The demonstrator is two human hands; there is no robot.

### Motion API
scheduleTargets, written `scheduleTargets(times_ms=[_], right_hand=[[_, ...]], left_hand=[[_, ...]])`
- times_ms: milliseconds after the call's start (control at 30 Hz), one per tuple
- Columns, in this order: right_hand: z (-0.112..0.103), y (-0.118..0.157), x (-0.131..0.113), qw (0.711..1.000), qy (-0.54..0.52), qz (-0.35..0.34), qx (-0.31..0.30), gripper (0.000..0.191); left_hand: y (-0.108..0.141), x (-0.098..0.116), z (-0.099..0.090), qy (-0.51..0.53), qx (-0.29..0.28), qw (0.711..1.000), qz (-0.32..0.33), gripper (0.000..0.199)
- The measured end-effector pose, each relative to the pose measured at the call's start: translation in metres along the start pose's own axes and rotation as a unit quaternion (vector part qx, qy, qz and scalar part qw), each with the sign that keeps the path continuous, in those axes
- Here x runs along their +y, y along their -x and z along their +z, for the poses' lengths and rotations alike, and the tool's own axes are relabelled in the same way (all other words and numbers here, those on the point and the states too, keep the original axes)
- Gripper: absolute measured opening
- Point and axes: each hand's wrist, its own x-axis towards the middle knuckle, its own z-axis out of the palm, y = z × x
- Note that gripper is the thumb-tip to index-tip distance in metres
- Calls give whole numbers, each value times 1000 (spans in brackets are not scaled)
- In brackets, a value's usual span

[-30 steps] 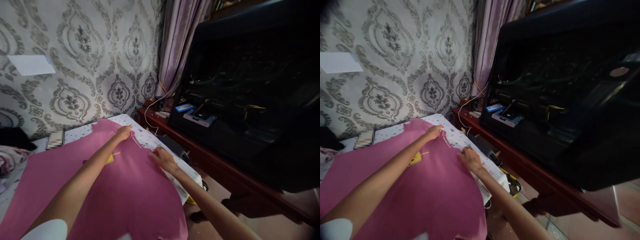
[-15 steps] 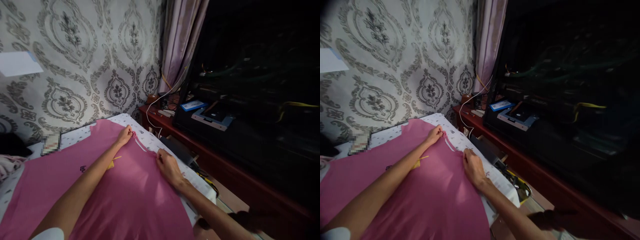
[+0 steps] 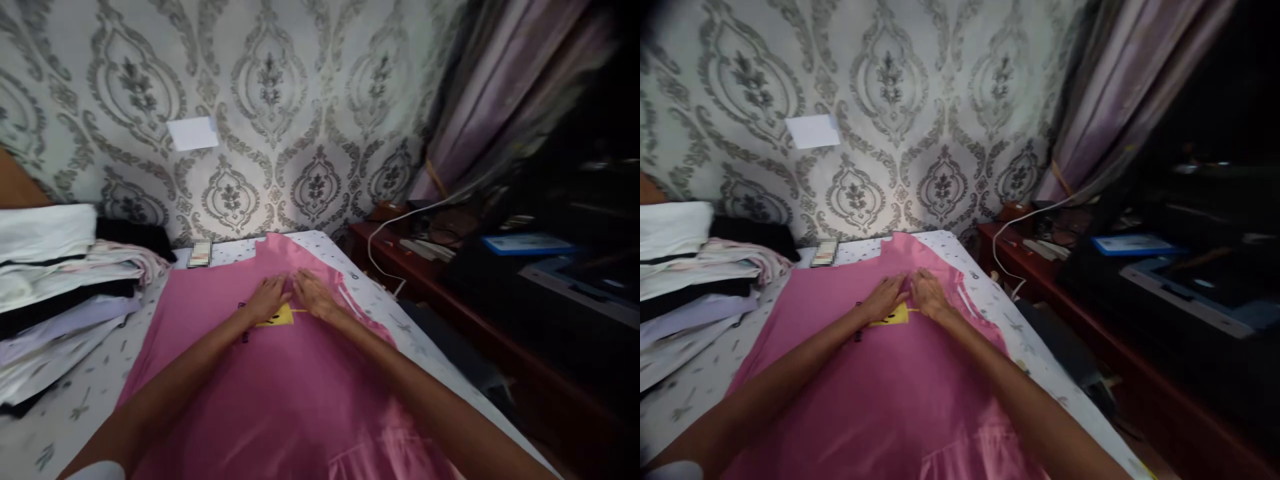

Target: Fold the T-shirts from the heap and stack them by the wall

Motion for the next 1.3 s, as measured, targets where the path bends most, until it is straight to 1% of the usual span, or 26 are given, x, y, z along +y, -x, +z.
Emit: scheduleTargets(times_ms=[67, 133, 233, 300, 367, 433, 500, 533, 600, 667, 700, 733, 800, 833, 867, 900, 967, 1067, 1167, 1233, 1300], right_hand=[[16, -27, -4, 1000, 7, 14, -12, 33], [29, -41, -1, 999, 22, 34, -23, 40], [43, -47, 11, 997, 53, 44, -30, 49], [49, -46, 17, 996, 70, 39, -26, 52], [53, -47, 20, 996, 81, 41, -24, 53], [52, -49, 20, 995, 88, 41, -26, 53], [48, -50, 18, 995, 92, 34, -27, 51], [45, -50, 15, 995, 93, 30, -23, 50], [42, -44, 3, 995, 93, 28, -10, 46], [44, -30, -19, 996, 84, 8, 4, 42], [48, -19, -34, 997, 74, -19, 7, 40], [53, -6, -51, 996, 60, -58, 6, 39], [64, 27, -85, 989, 35, -145, -17, 42], [68, 45, -100, 983, 36, -177, -30, 47], [71, 63, -110, 979, 40, -198, -39, 50], [72, 79, -116, 975, 45, -210, -47, 52], [67, 107, -115, 973, 53, -217, -58, 54], [47, 143, -93, 970, 50, -228, -70, 54], [24, 178, -74, 960, 19, -272, -72, 51], [12, 199, -72, 951, -9, -298, -86, 50], [2, 215, -75, 944, -33, -307, -111, 50]], left_hand=[[21, -32, -16, -11, 9, 999, -42, 57], [49, -73, -33, -20, 22, 995, -96, 57], [100, -139, -60, -60, 39, 975, -208, 58], [131, -176, -75, -96, 39, 956, -276, 58], [153, -202, -86, -116, 36, 943, -311, 57], [163, -213, -94, -119, 35, 940, -319, 55], [164, -212, -99, -117, 34, 939, -321, 54], [163, -206, -100, -116, 36, 938, -324, 54], [160, -185, -97, -119, 45, 935, -330, 56], [161, -150, -88, -119, 51, 943, -306, 62], [163, -129, -82, -111, 44, 955, -272, 64], [166, -107, -74, -96, 27, 969, -224, 66], [178, -65, -58, -81, -16, 987, -135, 70], [187, -49, -51, -81, -34, 991, -104, 72], [197, -38, -45, -86, -46, 992, -85, 74], [208, -31, -42, -94, -51, 991, -77, 76], [235, -30, -41, -113, -45, 989, -81, 77], [281, -44, -51, -141, -24, 986, -86, 76], [323, -50, -61, -167, -16, 984, -52, 74], [344, -46, -65, -182, -16, 983, -25, 74], [358, -41, -68, -195, -15, 981, -3, 75]])
